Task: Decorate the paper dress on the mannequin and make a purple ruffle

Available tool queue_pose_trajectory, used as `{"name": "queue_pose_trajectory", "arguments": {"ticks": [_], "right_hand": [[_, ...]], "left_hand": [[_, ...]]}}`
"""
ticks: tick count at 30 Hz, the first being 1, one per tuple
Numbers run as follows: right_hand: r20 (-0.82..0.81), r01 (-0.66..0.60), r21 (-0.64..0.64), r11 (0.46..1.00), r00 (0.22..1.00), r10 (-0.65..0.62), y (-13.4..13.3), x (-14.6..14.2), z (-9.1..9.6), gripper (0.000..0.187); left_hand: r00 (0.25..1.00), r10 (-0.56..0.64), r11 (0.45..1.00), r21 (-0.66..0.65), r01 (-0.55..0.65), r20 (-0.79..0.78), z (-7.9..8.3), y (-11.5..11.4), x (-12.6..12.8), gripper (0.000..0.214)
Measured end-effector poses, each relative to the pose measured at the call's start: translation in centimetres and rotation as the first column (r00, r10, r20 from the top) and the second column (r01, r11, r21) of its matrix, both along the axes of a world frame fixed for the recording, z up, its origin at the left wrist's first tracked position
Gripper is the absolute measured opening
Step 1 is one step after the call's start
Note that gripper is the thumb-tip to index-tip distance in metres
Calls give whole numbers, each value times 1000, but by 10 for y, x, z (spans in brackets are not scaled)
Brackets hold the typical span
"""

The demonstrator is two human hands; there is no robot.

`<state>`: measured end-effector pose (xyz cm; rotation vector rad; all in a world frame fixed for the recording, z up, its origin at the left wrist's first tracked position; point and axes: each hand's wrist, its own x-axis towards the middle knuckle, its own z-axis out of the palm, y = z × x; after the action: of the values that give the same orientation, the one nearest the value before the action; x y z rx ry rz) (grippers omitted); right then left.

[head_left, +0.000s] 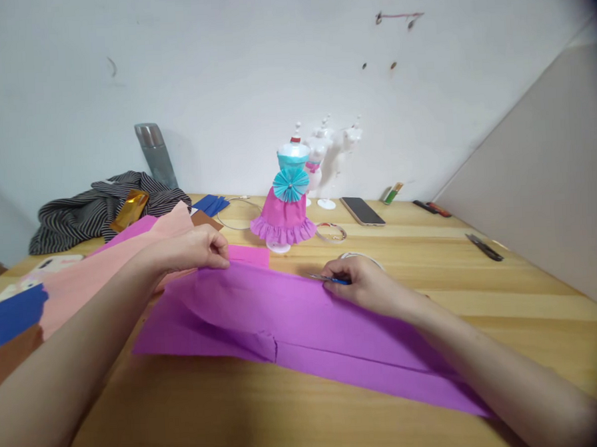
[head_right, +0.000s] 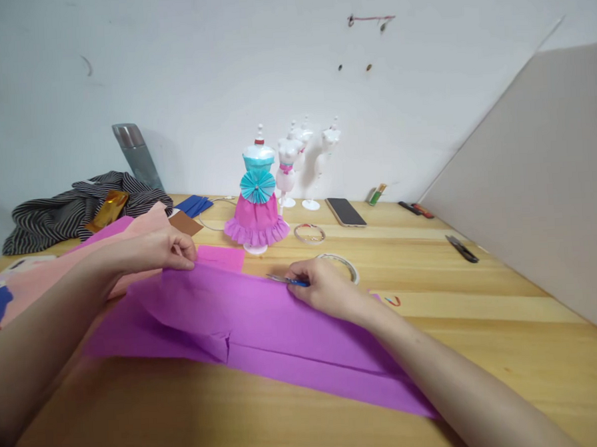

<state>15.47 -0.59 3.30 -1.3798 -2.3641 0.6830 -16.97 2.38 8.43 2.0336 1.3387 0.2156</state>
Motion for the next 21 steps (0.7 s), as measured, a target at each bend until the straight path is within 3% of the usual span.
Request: {"name": "queue_pose_trajectory", "arguments": {"ticks": [5, 10, 15, 21], "right_hand": [[-19, -5, -8, 1000, 1000, 5, -2, -1, 2, 14], [-20, -14, 4, 1000, 1000, 14, -5, -4, 5, 13], [-30, -24, -12, 1000, 999, 23, -7, -5, 5, 13], [-44, -31, -32, 999, 999, 30, -7, -2, 4, 13]], "left_hand": [[997, 20, 1000, -11, -21, -78, 10, -3, -10, 12], [992, 12, 997, 82, -2, -123, 16, -7, -12, 19], [995, -62, 992, 101, 69, -75, 14, -21, 20, 22], [974, -210, 953, 203, 223, -83, -7, -26, 53, 20]]}}
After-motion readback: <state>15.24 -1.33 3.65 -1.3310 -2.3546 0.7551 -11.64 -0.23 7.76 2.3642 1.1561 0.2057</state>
